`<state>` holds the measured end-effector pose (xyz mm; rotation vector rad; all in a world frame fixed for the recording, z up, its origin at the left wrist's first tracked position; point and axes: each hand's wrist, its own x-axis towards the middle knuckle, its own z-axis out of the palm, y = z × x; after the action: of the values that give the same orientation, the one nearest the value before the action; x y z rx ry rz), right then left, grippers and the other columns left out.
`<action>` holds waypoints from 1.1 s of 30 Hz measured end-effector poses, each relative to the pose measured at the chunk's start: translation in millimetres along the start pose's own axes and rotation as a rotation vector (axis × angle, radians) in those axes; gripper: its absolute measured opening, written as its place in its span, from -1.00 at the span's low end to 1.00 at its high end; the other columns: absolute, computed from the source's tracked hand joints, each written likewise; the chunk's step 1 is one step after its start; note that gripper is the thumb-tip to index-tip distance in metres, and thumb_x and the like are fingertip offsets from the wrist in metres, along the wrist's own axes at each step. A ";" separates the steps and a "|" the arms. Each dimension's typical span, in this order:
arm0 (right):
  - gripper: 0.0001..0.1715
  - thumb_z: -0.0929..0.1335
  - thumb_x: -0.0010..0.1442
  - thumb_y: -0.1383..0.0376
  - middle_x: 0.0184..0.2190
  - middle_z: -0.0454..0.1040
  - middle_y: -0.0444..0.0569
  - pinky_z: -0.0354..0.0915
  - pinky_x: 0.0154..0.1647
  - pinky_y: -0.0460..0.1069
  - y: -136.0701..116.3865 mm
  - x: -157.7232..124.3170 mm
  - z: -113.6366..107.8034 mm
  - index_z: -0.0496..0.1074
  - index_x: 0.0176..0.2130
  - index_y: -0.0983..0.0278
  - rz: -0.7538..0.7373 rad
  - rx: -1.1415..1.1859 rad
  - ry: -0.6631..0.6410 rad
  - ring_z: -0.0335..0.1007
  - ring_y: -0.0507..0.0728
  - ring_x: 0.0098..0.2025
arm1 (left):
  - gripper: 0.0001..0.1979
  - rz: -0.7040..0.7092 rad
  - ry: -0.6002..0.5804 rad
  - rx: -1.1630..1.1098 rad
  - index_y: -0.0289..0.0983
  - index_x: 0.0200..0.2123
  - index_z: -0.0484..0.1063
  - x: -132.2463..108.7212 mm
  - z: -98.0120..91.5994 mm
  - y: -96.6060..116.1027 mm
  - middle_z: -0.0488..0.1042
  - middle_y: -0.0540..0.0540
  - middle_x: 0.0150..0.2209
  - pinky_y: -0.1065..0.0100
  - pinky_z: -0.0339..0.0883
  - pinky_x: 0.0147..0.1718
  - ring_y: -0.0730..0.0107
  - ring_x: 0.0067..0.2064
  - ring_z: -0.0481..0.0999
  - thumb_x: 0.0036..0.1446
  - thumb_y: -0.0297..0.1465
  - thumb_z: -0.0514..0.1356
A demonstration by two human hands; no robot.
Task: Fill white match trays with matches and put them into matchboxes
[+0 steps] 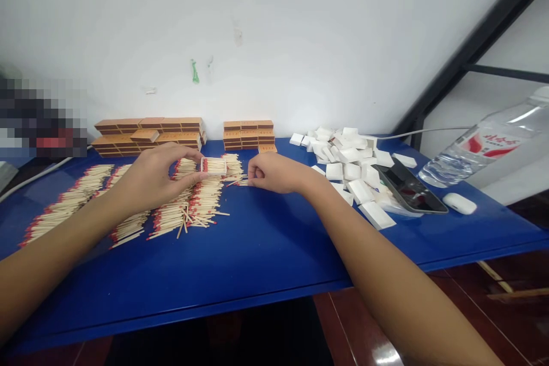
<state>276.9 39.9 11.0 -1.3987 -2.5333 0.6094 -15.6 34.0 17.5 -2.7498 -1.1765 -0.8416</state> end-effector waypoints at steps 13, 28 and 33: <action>-0.89 0.43 0.24 0.26 -0.44 0.50 -0.09 0.13 -0.44 -0.02 -5.3 -0.6 1.3 0.54 -0.30 0.25 0.052 0.012 -0.045 0.30 0.04 -0.47 | -0.59 0.012 -0.010 0.004 -0.23 -0.03 0.53 -0.6 1.6 -0.5 0.63 -0.20 -0.02 0.10 0.38 0.04 0.04 0.04 0.59 0.31 -0.02 0.21; -0.84 0.38 0.34 0.23 -0.44 0.42 -0.13 0.07 -0.38 -0.04 -18.2 -0.3 -0.1 0.49 -0.26 0.28 -0.122 0.050 0.164 0.24 0.03 -0.41 | -0.59 0.006 -0.037 -0.012 -0.23 -0.03 0.54 -2.9 7.3 1.8 0.62 -0.16 -0.04 0.16 0.37 0.00 0.09 0.01 0.58 0.29 -0.03 0.27; -0.84 0.40 0.28 0.24 -0.48 0.46 -0.12 0.08 -0.41 -0.04 -22.9 -4.5 -1.6 0.50 -0.30 0.30 -0.019 0.065 0.028 0.24 0.02 -0.46 | -0.62 0.011 -0.021 0.032 -0.26 -0.04 0.54 -2.3 6.5 -1.1 0.62 -0.18 -0.04 0.14 0.37 0.01 0.07 0.01 0.58 0.30 -0.07 0.26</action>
<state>262.3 25.7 22.6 -1.3509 -2.4788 0.6577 -14.7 34.8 10.6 -2.7439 -1.1666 -0.7882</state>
